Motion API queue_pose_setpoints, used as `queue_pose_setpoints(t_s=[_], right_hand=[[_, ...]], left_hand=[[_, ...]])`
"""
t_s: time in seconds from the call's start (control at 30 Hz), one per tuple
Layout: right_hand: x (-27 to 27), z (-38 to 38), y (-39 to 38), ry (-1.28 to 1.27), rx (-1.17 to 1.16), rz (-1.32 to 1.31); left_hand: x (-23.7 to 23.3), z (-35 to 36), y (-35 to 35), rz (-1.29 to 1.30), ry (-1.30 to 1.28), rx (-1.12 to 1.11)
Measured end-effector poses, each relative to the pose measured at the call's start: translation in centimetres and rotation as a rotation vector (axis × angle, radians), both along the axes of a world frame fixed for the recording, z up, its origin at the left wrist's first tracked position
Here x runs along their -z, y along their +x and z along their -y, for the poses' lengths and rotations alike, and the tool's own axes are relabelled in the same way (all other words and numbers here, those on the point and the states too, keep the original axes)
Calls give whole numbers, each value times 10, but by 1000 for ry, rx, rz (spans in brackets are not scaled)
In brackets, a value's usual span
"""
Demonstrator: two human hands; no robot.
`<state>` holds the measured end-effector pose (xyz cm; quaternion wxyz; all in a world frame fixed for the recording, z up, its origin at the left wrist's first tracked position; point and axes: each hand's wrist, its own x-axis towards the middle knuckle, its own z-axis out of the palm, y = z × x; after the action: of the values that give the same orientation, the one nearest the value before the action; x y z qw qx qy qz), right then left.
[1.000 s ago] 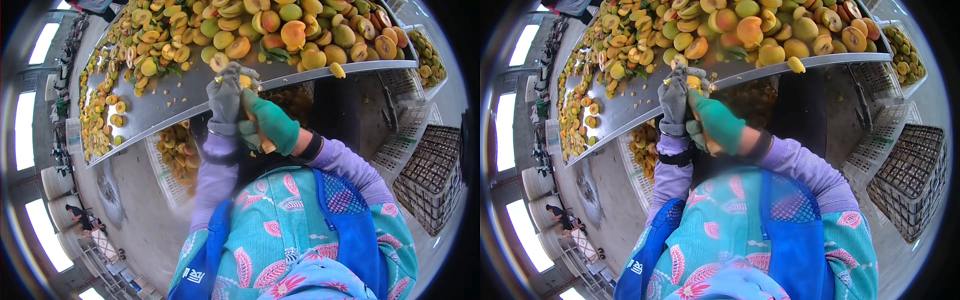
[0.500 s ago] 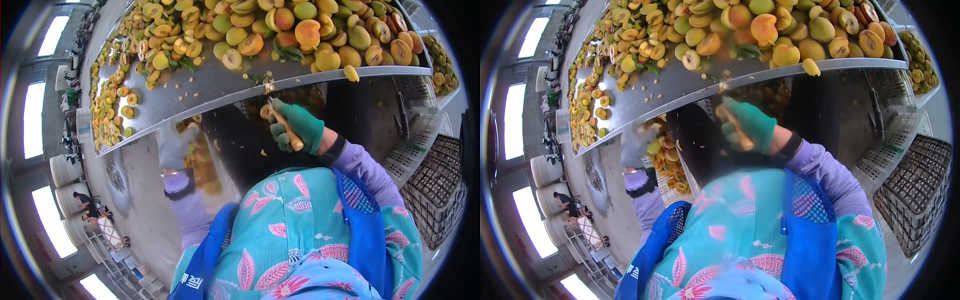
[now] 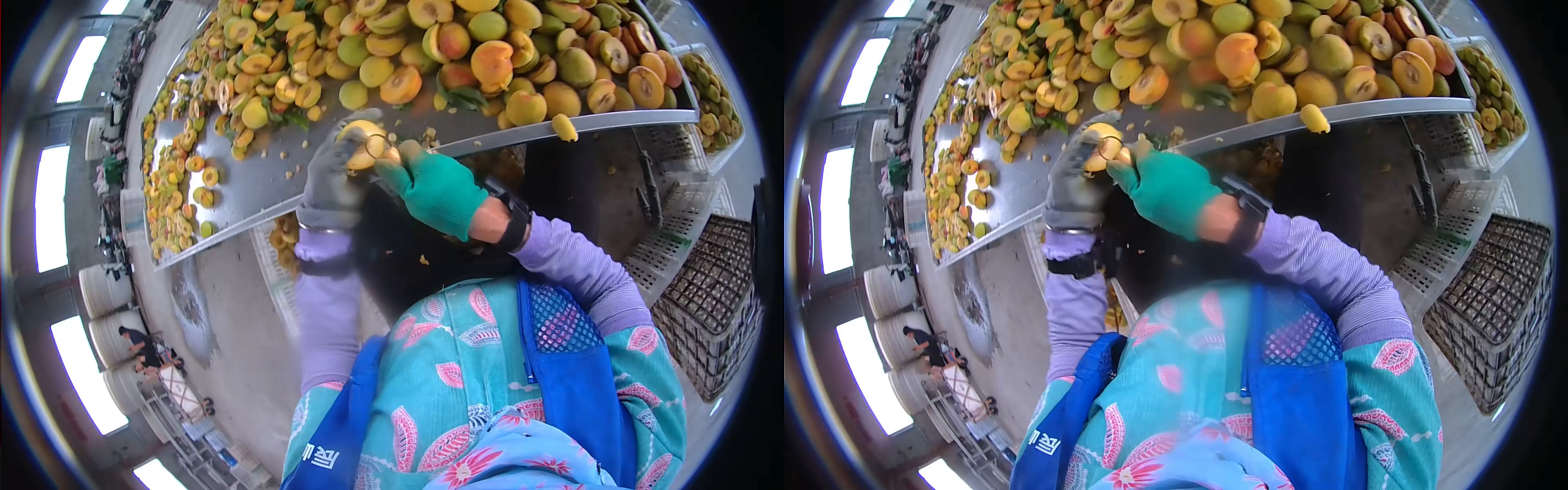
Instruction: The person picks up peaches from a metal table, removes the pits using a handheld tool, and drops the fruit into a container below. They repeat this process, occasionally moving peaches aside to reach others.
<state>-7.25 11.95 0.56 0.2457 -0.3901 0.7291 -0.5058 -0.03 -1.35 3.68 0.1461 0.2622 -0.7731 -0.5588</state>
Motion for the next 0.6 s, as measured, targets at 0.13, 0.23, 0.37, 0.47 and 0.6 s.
queue_pose_setpoints(t_s=[0.13,0.23,0.37,0.47,0.6], right_hand=[[0,-2,9,32,-32,-96],[2,-1,14,23,24,26],[-1,1,18,23,23,172],[9,3,27,28,17,240],[12,8,36,-130,16,662]], left_hand=[[31,-5,10,-410,892,-161],[40,-12,7,-368,495,-201],[28,-22,1,-405,463,-338],[38,-21,4,-388,-50,-275],[32,-22,2,-422,355,-258]])
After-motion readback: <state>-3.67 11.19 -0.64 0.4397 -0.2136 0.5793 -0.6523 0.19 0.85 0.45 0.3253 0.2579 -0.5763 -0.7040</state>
